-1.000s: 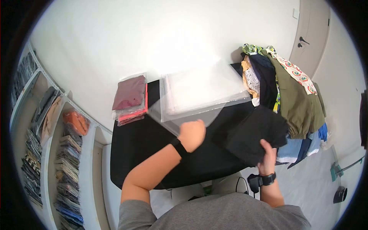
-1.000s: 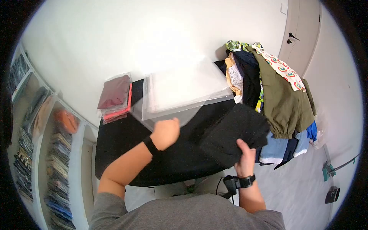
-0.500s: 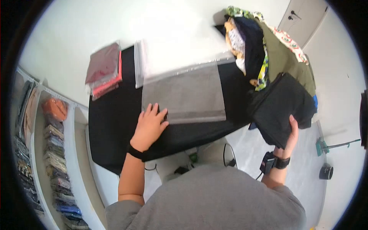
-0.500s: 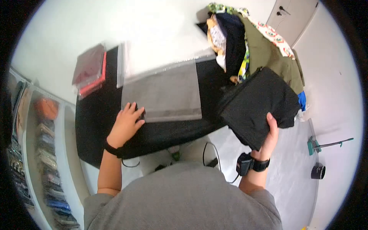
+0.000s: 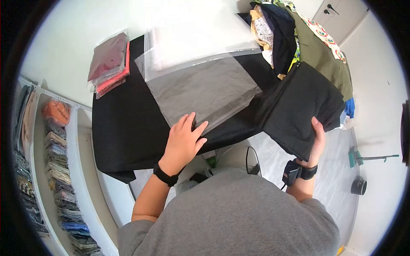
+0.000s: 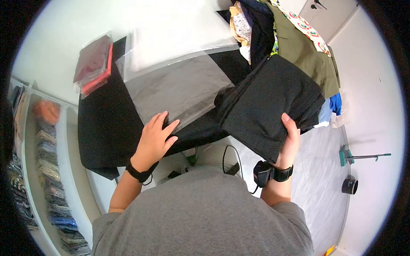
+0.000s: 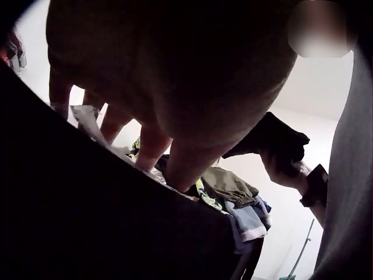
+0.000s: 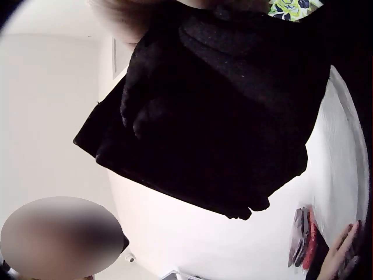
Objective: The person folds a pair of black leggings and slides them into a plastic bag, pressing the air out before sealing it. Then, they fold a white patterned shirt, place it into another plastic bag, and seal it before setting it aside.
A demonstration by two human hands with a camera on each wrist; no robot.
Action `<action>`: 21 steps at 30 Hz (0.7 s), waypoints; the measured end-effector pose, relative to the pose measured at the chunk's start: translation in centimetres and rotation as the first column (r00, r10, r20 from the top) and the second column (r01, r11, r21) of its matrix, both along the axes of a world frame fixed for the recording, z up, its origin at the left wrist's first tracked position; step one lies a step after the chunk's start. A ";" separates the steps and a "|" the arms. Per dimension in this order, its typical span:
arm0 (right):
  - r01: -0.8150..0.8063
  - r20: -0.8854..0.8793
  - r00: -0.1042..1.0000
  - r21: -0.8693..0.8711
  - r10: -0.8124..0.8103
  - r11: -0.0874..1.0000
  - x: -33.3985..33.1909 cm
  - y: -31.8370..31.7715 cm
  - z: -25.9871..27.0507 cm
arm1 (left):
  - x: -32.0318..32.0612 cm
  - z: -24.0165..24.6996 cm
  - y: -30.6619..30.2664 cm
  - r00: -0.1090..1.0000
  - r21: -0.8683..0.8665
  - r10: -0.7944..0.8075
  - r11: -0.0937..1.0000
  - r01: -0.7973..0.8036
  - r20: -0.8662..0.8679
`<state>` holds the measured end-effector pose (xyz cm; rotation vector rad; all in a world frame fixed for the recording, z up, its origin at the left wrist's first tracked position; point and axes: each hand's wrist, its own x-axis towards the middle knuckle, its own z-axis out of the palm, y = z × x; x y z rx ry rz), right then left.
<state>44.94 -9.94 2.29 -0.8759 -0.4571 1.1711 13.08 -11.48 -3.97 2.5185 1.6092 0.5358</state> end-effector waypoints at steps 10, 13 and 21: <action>-0.516 -0.147 0.851 -0.065 0.504 0.854 -2.1 0.6 -0.5 | -0.2 0.9 1.7 0.965 -0.018 0.084 0.996 -0.082 0.247; -0.674 -0.084 0.736 -0.181 0.672 0.716 -2.2 2.0 -1.4 | 0.4 2.2 1.9 0.917 -0.051 0.127 0.992 -0.117 0.378; -0.835 -0.361 0.540 -0.344 0.760 0.430 -5.9 4.3 -3.6 | 1.9 2.2 3.2 0.948 0.251 0.077 0.955 -0.159 0.308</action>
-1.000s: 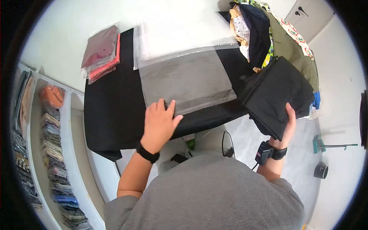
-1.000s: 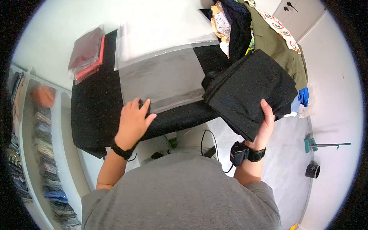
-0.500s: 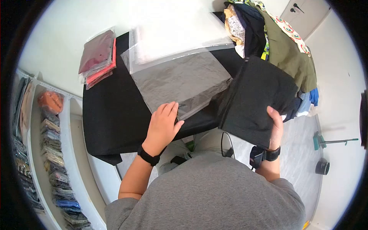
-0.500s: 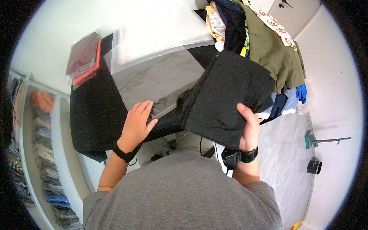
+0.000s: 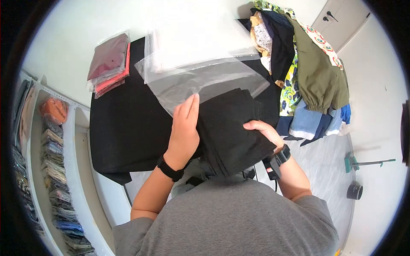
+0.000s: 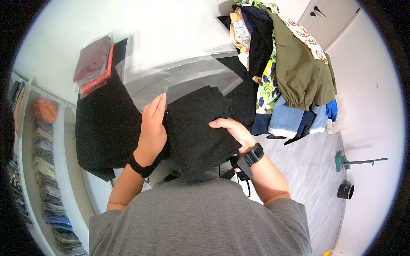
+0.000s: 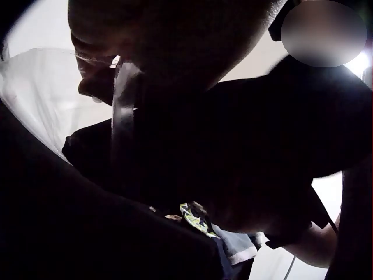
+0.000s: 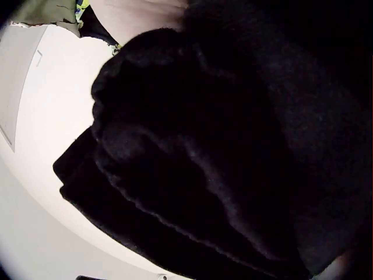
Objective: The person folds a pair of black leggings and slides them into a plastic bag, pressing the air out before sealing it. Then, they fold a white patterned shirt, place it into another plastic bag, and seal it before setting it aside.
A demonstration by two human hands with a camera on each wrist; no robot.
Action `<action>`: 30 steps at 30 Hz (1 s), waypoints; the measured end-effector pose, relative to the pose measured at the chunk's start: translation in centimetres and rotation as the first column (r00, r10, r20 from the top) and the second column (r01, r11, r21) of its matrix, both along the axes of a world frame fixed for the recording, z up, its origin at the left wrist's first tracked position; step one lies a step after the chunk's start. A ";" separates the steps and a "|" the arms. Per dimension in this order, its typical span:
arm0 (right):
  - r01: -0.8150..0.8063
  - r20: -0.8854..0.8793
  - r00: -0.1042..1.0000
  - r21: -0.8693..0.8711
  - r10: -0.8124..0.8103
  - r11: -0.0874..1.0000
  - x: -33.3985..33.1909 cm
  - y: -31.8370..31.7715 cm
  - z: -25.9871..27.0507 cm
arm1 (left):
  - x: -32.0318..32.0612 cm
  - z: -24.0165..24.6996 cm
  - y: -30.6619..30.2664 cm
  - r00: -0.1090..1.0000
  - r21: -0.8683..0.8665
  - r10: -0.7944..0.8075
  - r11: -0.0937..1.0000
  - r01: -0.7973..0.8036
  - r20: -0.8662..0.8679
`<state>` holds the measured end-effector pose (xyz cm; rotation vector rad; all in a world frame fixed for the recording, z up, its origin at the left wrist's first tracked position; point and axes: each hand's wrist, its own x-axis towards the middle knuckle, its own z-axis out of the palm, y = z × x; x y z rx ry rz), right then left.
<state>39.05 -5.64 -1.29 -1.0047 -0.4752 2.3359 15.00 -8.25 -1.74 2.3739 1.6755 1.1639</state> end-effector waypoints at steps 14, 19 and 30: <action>0.117 0.059 0.991 0.068 -0.121 0.991 -2.7 4.1 -1.7 | 0.6 -0.3 -1.3 0.995 -0.007 0.045 0.999 -0.046 -0.092; 0.113 -0.024 0.993 -0.007 -0.113 0.994 -2.5 5.2 -3.5 | 0.2 -3.8 -4.0 0.998 -0.146 -0.048 0.988 0.053 0.036; 0.187 -0.148 0.970 -0.056 -0.194 0.981 -10.3 8.4 -4.6 | 0.9 -6.3 -4.5 0.957 -0.031 0.124 0.990 -0.137 -0.261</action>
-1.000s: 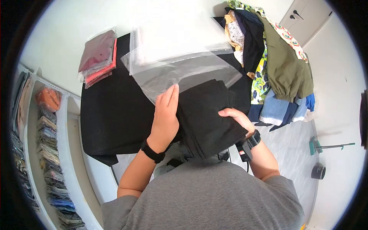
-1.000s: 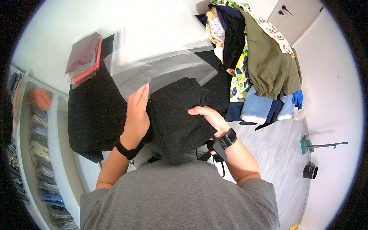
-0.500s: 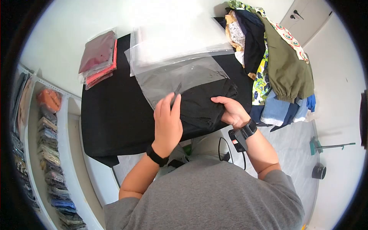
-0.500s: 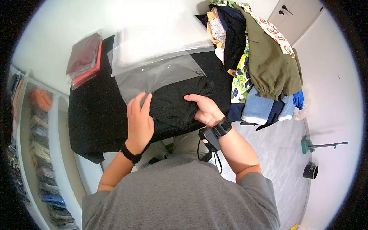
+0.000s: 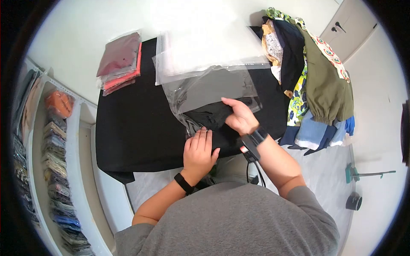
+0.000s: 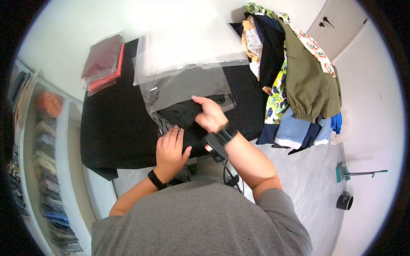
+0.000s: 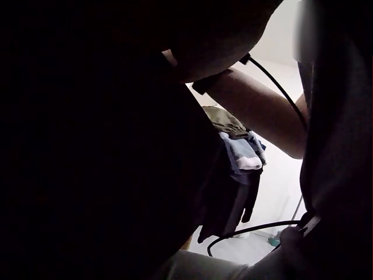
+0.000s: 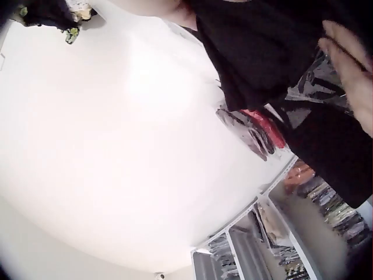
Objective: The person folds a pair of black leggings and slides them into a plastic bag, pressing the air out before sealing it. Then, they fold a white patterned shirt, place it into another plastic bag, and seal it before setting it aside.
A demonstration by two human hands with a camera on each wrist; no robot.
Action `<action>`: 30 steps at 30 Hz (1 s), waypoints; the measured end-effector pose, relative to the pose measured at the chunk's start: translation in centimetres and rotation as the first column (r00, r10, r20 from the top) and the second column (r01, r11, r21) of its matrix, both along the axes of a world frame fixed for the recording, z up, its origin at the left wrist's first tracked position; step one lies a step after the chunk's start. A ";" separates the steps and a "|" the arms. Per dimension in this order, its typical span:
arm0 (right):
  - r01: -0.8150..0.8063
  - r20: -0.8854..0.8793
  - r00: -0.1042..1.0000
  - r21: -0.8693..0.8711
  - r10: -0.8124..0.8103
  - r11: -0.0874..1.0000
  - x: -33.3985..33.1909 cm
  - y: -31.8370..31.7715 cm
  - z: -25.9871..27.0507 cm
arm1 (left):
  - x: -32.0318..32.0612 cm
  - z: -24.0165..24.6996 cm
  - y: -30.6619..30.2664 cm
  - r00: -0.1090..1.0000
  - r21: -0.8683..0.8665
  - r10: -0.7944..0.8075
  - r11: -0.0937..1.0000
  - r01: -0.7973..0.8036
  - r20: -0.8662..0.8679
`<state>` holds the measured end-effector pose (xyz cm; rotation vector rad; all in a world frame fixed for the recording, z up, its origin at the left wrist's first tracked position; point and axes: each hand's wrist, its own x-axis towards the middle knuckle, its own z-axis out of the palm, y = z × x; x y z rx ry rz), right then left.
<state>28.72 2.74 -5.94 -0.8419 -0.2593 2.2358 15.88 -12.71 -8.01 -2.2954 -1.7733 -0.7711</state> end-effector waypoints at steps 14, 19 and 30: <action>0.237 0.156 0.950 0.198 -0.269 0.951 0.2 1.2 -2.6 | 0.8 0.3 -2.4 0.993 0.096 -0.062 0.994 0.052 0.099; 0.168 0.075 0.981 0.129 -0.179 0.977 -1.0 1.1 -0.7 | 1.9 0.6 -0.7 0.985 -0.019 -0.096 0.995 0.100 0.144; 0.161 0.094 0.978 0.233 -0.187 0.959 -7.6 13.3 -8.7 | 1.9 -0.8 -1.7 0.997 -0.046 -0.077 0.996 0.077 0.006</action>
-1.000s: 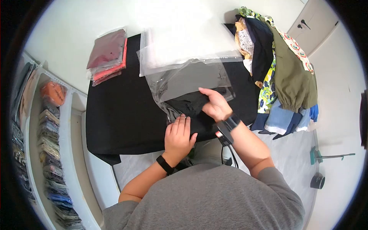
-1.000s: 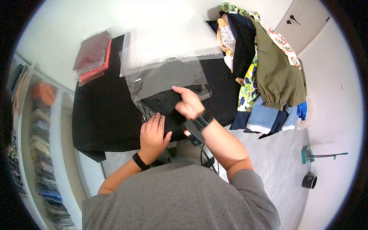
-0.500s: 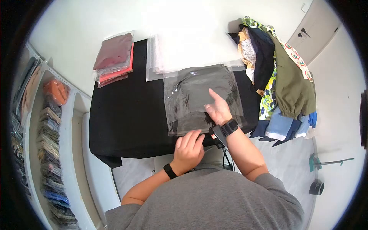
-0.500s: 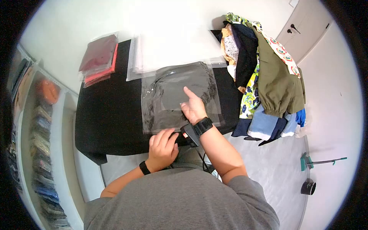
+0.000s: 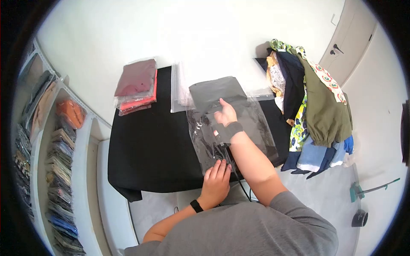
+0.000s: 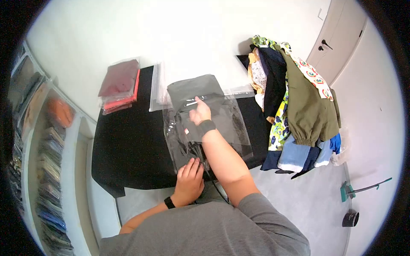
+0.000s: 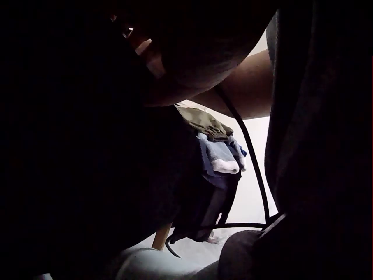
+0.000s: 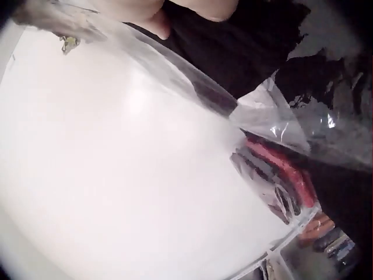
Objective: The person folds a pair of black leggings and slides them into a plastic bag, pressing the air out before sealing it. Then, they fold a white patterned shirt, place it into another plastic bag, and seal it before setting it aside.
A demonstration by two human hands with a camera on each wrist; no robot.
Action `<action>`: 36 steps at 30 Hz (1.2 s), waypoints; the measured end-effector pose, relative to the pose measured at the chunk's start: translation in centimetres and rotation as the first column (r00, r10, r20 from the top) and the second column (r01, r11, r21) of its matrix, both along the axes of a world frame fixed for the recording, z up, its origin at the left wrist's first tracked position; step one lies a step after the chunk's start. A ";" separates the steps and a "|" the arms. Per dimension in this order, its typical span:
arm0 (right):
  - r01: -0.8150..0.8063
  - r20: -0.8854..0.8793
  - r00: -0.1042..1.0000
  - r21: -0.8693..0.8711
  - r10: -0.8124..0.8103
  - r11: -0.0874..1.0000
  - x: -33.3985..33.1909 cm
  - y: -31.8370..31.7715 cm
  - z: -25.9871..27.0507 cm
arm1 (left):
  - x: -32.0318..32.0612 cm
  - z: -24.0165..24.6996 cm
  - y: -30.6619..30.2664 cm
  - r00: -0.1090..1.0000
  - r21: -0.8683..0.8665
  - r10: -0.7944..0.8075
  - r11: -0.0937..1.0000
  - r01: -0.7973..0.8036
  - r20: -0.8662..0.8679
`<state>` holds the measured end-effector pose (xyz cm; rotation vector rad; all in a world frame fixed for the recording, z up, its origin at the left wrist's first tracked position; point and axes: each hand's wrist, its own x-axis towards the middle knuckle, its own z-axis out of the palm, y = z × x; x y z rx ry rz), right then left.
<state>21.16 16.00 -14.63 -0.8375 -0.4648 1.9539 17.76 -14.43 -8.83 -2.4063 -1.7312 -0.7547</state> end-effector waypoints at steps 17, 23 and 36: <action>-0.897 0.718 0.441 0.371 0.538 0.240 11.6 -18.7 12.5 | -5.0 1.7 -3.1 0.927 0.027 -0.281 0.959 0.283 0.249; -0.707 0.675 0.632 0.300 0.381 0.641 23.6 -17.4 16.2 | -12.7 6.6 -0.5 0.647 -0.211 0.288 0.958 -0.196 0.706; -0.566 0.891 0.429 0.136 0.149 0.813 21.2 -14.9 11.3 | -14.0 4.8 2.6 0.528 -0.618 0.508 0.785 0.041 0.680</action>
